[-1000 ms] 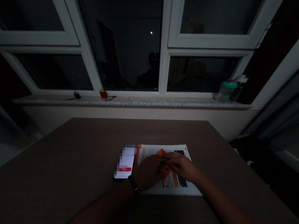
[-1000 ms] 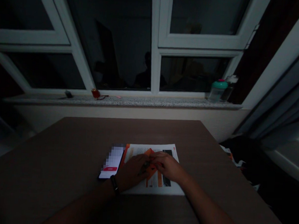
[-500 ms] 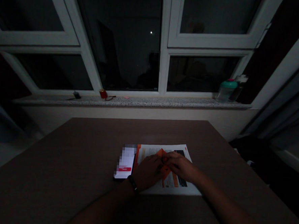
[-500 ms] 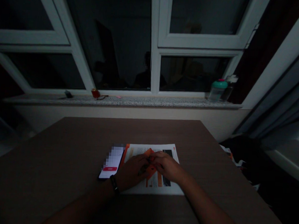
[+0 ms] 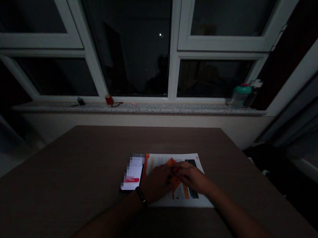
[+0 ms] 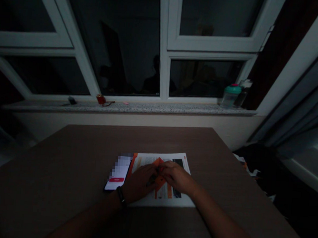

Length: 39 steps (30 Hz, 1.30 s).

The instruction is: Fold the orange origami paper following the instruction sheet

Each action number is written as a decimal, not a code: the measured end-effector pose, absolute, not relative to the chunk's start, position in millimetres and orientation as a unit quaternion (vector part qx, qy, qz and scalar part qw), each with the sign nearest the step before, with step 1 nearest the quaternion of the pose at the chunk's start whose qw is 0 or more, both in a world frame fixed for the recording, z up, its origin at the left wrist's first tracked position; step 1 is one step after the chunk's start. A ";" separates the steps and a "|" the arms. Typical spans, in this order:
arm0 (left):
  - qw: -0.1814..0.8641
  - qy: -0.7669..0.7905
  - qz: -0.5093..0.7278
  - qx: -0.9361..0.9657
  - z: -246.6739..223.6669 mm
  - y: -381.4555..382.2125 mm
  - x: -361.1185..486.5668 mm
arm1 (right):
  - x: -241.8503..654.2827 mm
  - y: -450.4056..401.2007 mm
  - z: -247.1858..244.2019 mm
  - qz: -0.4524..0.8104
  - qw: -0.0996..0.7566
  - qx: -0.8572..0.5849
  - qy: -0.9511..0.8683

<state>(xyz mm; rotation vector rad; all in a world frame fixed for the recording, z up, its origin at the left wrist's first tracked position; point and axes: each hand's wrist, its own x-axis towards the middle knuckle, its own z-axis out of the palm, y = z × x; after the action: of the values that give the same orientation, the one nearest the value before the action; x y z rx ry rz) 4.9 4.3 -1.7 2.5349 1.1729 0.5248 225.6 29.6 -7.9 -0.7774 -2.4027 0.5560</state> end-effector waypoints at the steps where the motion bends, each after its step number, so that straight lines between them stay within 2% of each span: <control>1: 0.151 0.407 0.184 0.882 -1.8 4.2 4.8 | 225.5 29.7 -8.2 0.207 0.276 -0.287 -0.893; 17: 0.132 0.376 0.200 0.895 -11.2 8.1 1.9 | 224.0 28.1 -6.2 0.206 0.272 -0.292 -0.894; 24: 0.136 0.363 0.164 0.907 -1.1 8.5 3.2 | 223.5 28.4 -8.4 0.188 0.273 -0.320 -0.888; 39: 0.131 0.341 0.177 0.914 1.2 6.7 3.2 | 224.5 31.6 -8.9 0.164 0.258 -0.362 -0.880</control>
<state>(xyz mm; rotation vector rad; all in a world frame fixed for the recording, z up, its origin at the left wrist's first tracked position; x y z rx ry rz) 3.2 6.7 1.2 2.6531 0.9898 0.5140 224.5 31.6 -8.9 -0.9827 -2.3874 0.4443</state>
